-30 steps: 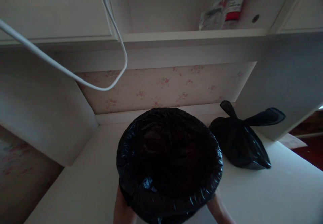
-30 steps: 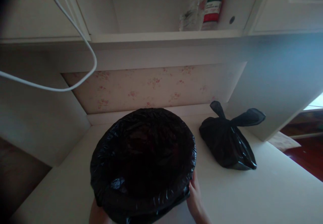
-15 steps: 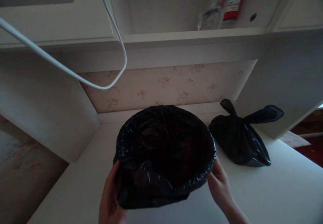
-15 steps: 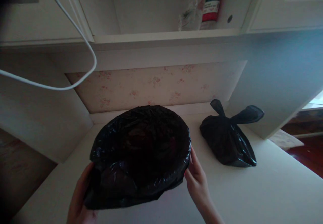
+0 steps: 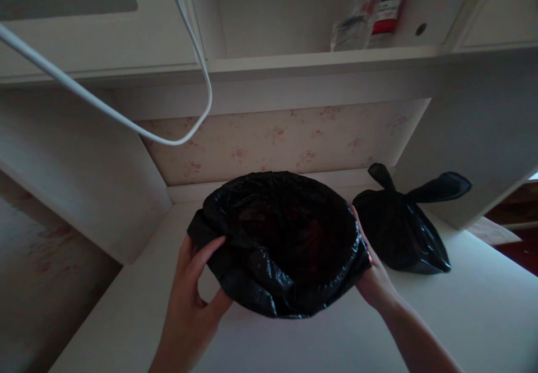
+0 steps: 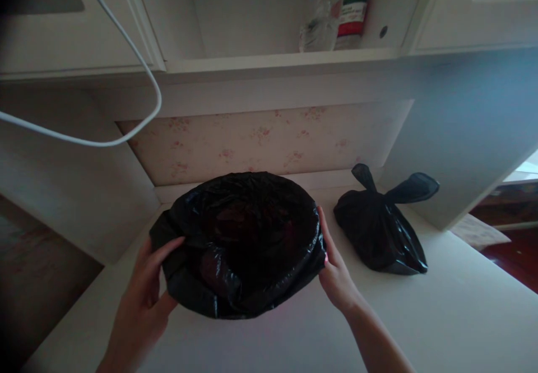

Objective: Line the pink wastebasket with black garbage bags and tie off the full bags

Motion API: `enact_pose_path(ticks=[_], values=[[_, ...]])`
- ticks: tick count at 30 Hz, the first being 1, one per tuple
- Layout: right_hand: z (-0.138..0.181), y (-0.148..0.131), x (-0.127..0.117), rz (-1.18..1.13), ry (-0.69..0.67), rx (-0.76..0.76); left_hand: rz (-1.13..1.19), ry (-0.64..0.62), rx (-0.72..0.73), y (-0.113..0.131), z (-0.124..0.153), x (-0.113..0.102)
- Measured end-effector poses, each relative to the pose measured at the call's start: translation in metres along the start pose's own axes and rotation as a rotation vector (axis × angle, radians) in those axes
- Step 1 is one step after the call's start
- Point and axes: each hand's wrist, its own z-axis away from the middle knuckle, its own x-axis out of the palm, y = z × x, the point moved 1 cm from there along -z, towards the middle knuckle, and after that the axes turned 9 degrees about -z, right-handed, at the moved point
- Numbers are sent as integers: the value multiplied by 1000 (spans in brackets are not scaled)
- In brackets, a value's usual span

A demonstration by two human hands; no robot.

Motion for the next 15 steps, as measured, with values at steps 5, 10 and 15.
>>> enact_pose_path(ticks=[5,10,15], values=[[-16,-6,-3,29,-39,41,-251,10,105,6,-17,0],[-41,-29,1,89,34,15,-323,-76,93,17,-30,0],[-58,-51,14,134,84,-3,-322,-13,124,21,-30,2]])
